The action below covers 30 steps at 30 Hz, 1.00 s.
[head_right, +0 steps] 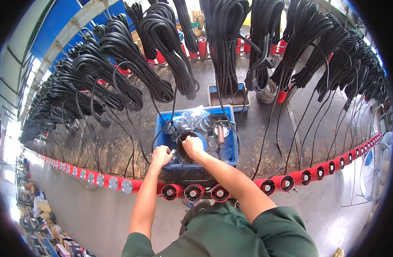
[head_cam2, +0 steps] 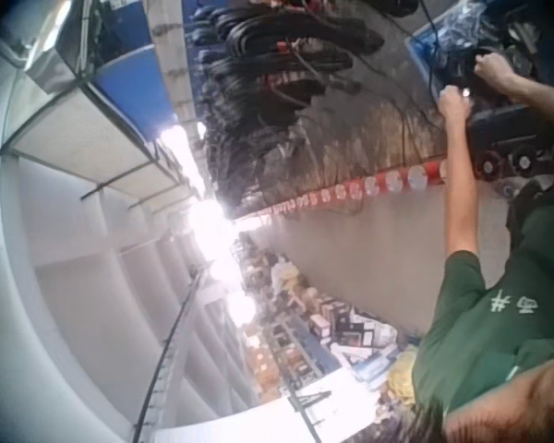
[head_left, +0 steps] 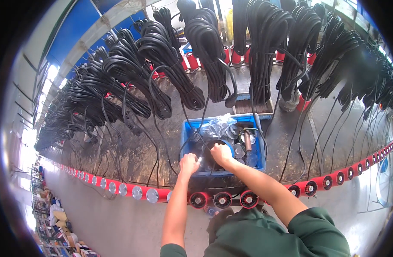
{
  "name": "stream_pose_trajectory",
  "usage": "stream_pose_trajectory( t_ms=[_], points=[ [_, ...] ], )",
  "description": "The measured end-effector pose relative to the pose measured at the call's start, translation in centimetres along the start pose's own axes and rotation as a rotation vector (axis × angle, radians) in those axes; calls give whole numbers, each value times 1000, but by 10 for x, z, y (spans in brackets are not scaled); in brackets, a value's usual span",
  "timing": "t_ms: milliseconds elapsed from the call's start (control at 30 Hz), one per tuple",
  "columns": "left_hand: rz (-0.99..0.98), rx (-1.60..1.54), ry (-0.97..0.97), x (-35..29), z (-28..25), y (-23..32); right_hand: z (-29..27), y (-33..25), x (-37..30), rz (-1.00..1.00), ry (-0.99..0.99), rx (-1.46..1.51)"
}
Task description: The person assembles electronic components by taking circular metal covers from a blue bin, placing them onto red cylindrical bases, and securing them using a hammer.
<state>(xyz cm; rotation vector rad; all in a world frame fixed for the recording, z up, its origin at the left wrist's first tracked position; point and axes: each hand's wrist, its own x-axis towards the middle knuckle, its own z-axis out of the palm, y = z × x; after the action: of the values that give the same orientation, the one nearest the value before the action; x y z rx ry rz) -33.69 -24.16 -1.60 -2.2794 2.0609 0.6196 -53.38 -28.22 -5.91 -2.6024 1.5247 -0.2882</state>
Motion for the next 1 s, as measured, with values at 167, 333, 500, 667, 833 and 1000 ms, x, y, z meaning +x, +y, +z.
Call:
stream_pose_trajectory(
  t_ms=[167, 333, 500, 667, 833, 1000],
  points=[
    [403, 126, 364, -81, -32, -2, -18, 6, 4, 63, -23, 178],
    [507, 29, 249, -101, -21, -14, -73, 16, -7, 238, 7, 175],
    [181, -1652, 173, -141, -30, 11, -168, 8, -61, 177, 168, 665],
    [360, -2579, -373, -179, -44, 46, -188, -51, -89, 19, -68, 1254],
    [187, -2321, -230, -187, -44, 61, -193, -65, -88, -136, 81, 945],
    [158, -2274, -103, -187, -42, 60, -185, -64, -83, -154, 112, 909]
  ],
)
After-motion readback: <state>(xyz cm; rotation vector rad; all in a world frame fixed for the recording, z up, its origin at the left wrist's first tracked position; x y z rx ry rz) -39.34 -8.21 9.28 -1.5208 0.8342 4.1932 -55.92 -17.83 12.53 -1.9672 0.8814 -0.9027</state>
